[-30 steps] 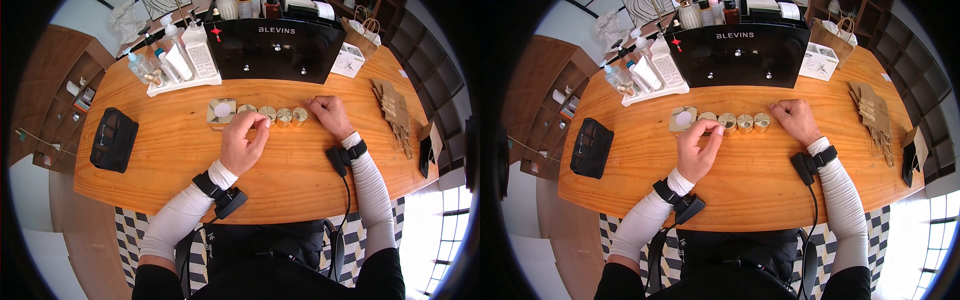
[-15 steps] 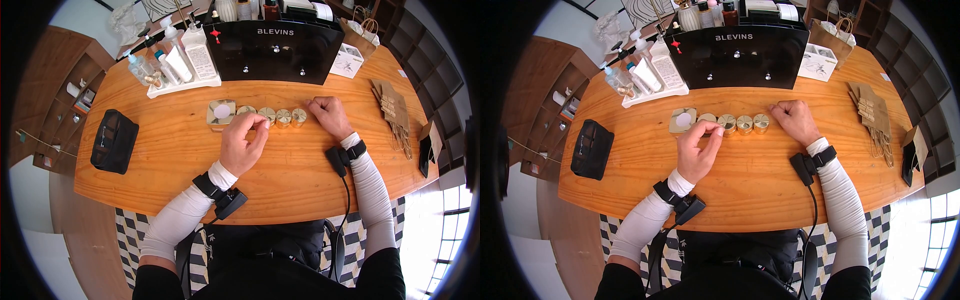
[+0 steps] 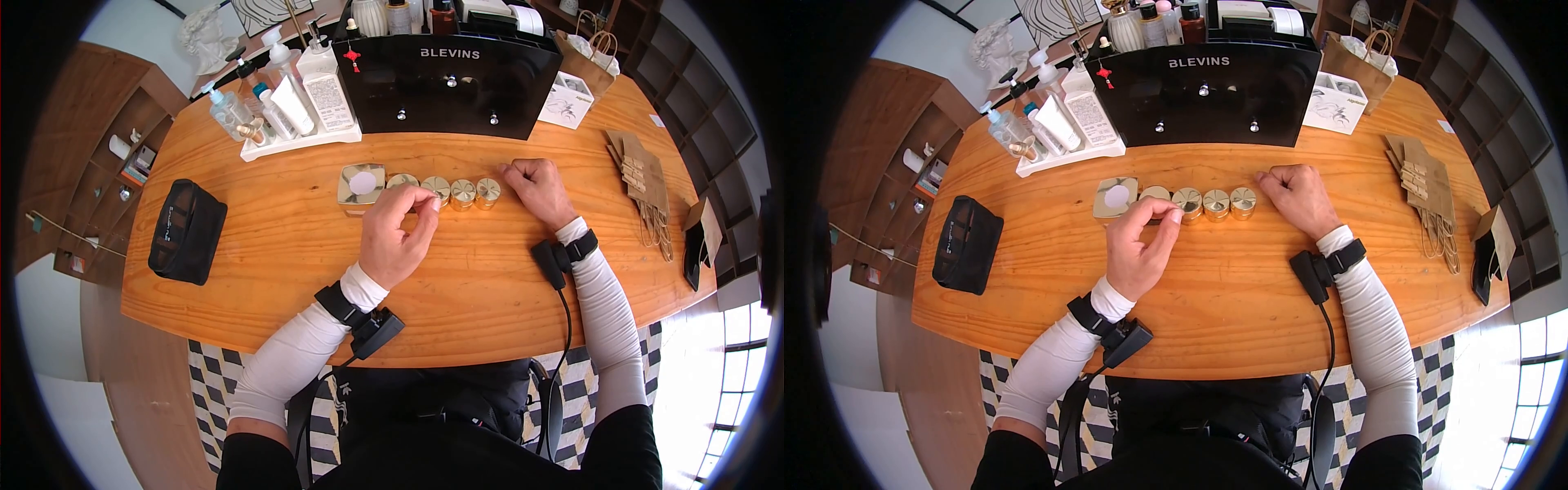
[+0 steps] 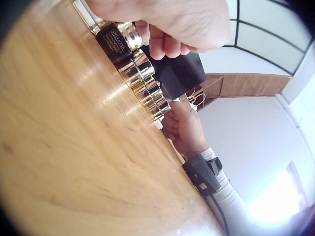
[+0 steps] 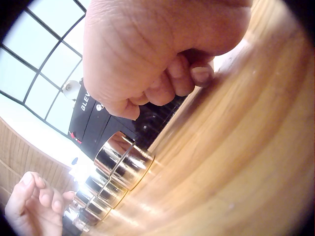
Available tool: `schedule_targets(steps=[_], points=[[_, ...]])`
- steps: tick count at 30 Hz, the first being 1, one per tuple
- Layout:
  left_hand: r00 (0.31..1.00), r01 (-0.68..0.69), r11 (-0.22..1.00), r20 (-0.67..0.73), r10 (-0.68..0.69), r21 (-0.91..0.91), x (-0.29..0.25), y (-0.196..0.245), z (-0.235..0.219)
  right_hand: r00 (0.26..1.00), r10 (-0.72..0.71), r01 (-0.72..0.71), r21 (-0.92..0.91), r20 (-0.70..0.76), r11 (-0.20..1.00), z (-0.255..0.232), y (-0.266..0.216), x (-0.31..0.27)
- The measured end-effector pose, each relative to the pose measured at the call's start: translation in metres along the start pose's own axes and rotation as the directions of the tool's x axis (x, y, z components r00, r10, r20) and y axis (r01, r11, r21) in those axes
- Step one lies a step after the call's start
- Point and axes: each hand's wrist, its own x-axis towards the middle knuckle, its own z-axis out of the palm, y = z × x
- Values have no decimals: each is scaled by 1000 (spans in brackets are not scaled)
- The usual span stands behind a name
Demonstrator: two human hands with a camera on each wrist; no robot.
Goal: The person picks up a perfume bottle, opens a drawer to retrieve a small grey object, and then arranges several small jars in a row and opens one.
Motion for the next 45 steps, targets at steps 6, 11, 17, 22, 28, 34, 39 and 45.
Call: schedule_targets(steps=[6, 11, 17, 22, 28, 34, 39, 45], points=[[1000, 9, 999, -22, -10, -34, 0, 1, 0, 1000, 5, -5, 17, 4, 1000, 2, 2, 1], [999, -21, 999, -35, 19, -35, 2, 1, 1, 1000, 9, -9, 13, 5, 1000, 2, 4, 1], [994, 91, 996, 60, -91, 4, -4, 9, -7, 1000, -5, 5, 17, 3, 1000, 2, 2, -1], [999, 44, 998, 24, -43, -41, -2, 11, -4, 1000, -17, 17, 36, -7, 999, 1, 2, 0], [998, 53, 998, 37, -51, -39, -2, 12, -4, 1000, -1, 1, 17, 5, 1000, 0, 0, 0], [995, 93, 994, 27, -91, -62, -3, 12, -2, 1000, -2, 2, 46, 3, 999, 2, 1, 0], [981, 160, 986, 122, -153, -55, -4, 10, -2, 1000, 2, -2, 34, 1, 999, 1, 2, 0], [983, 161, 984, 100, -153, -72, -4, 7, -1, 1000, -20, 20, 42, 1, 999, 2, 1, 0]])
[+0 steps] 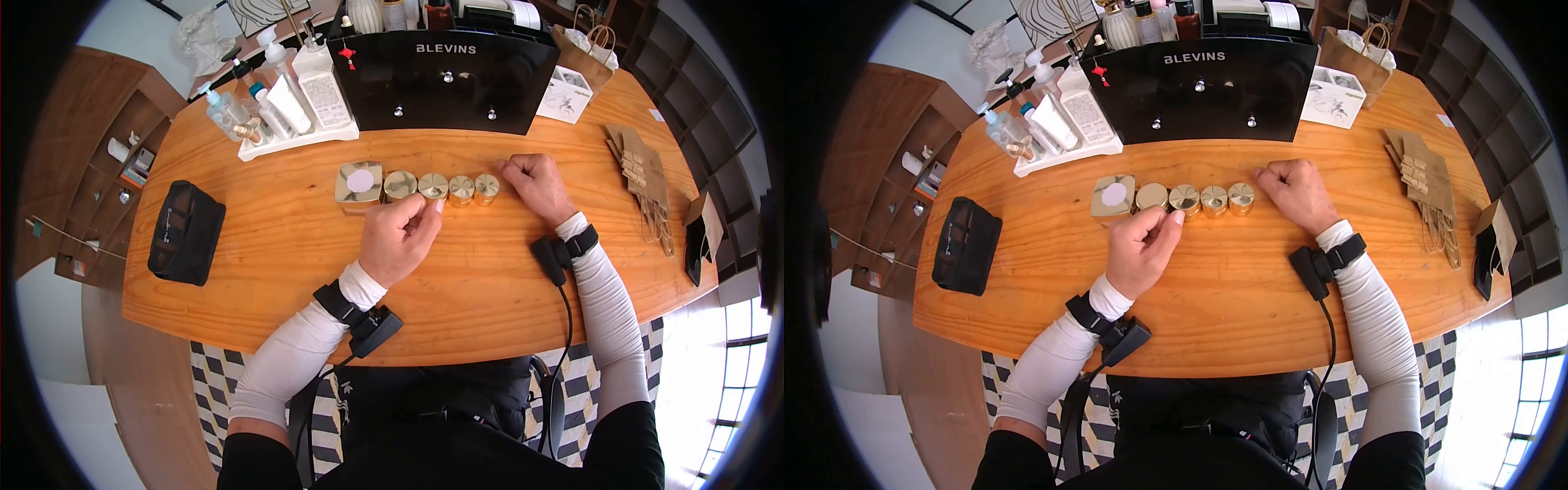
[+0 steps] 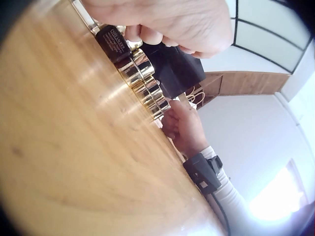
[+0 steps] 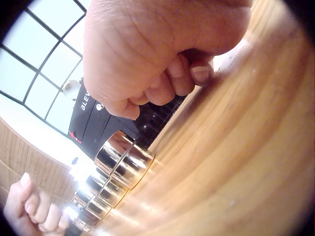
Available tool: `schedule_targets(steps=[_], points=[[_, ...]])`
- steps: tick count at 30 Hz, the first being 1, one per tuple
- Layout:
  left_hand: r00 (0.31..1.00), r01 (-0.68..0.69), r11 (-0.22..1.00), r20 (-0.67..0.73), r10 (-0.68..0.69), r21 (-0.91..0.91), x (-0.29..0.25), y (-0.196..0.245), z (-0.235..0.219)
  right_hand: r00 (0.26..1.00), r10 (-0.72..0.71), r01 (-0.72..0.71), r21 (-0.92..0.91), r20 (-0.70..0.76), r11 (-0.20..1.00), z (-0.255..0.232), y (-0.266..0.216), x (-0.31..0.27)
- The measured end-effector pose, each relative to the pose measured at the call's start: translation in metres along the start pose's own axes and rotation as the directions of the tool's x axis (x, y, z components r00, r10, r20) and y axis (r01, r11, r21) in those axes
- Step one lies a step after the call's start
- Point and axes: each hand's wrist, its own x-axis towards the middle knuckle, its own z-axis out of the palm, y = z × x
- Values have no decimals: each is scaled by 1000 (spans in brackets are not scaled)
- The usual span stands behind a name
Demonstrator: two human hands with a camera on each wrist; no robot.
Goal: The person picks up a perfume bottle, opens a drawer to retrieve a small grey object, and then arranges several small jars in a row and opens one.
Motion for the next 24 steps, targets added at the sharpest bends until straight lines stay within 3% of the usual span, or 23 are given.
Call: schedule_targets(steps=[24], points=[[1000, 19, 998, 9, -18, -67, 0, -4, 0, 1000, 6, -6, -13, -13, 1000, 1, 0, 0]])
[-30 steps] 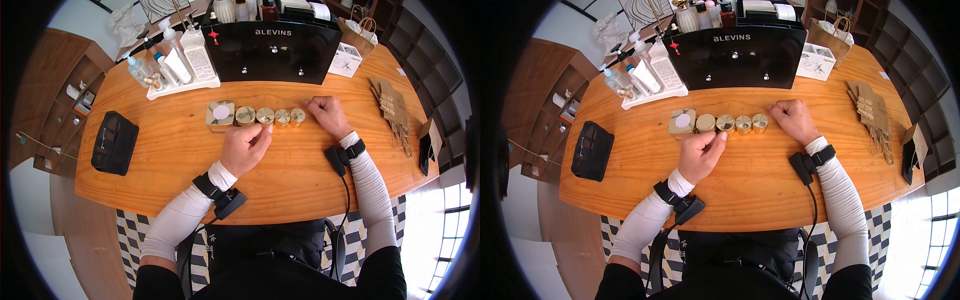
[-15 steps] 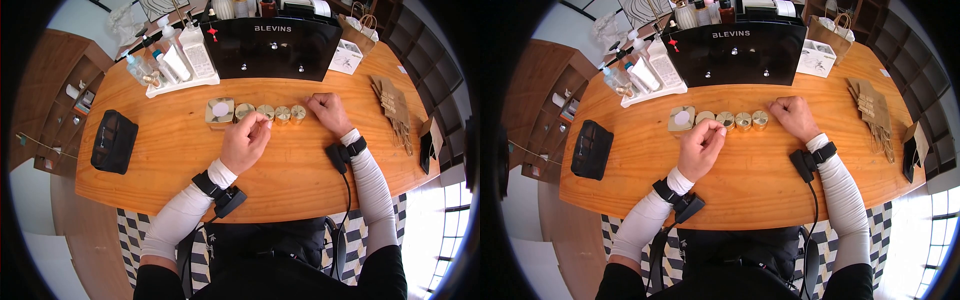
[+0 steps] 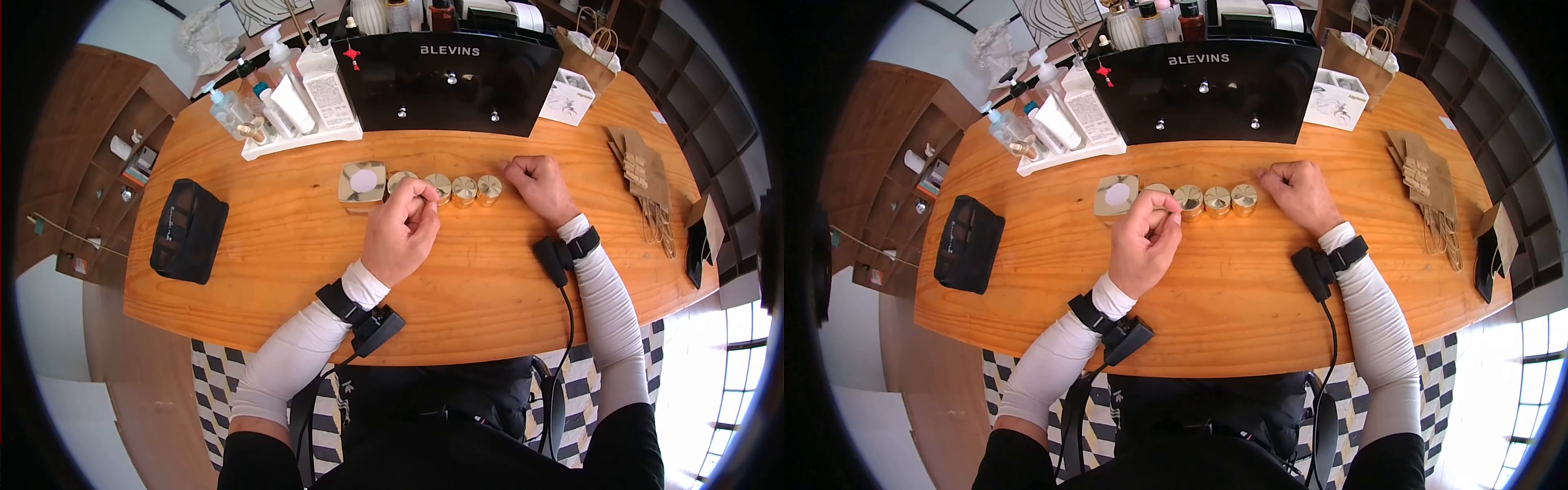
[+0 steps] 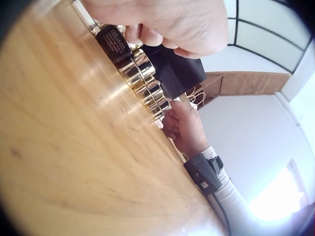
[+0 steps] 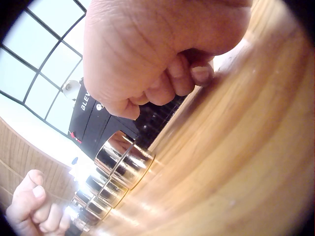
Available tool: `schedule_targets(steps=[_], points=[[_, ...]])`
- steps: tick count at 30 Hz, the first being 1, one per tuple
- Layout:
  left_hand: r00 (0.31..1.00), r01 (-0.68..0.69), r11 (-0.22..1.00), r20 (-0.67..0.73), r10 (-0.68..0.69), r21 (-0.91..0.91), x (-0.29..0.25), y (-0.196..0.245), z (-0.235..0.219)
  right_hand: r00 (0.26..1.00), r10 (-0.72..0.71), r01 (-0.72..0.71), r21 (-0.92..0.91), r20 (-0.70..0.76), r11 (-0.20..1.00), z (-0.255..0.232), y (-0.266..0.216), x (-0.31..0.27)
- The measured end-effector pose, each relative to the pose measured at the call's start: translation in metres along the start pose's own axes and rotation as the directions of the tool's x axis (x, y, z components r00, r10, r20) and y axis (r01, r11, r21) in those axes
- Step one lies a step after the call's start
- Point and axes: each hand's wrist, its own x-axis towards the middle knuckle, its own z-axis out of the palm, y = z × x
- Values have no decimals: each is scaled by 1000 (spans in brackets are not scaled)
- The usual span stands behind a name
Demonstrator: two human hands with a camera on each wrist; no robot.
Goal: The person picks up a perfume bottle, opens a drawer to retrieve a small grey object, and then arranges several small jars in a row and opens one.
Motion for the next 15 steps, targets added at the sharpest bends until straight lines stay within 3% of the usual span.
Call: schedule_targets(steps=[15], points=[[999, 35, 998, 3, -35, -51, 0, 4, 0, 1000, -6, 6, -2, 8, 1000, 0, 2, 0]])
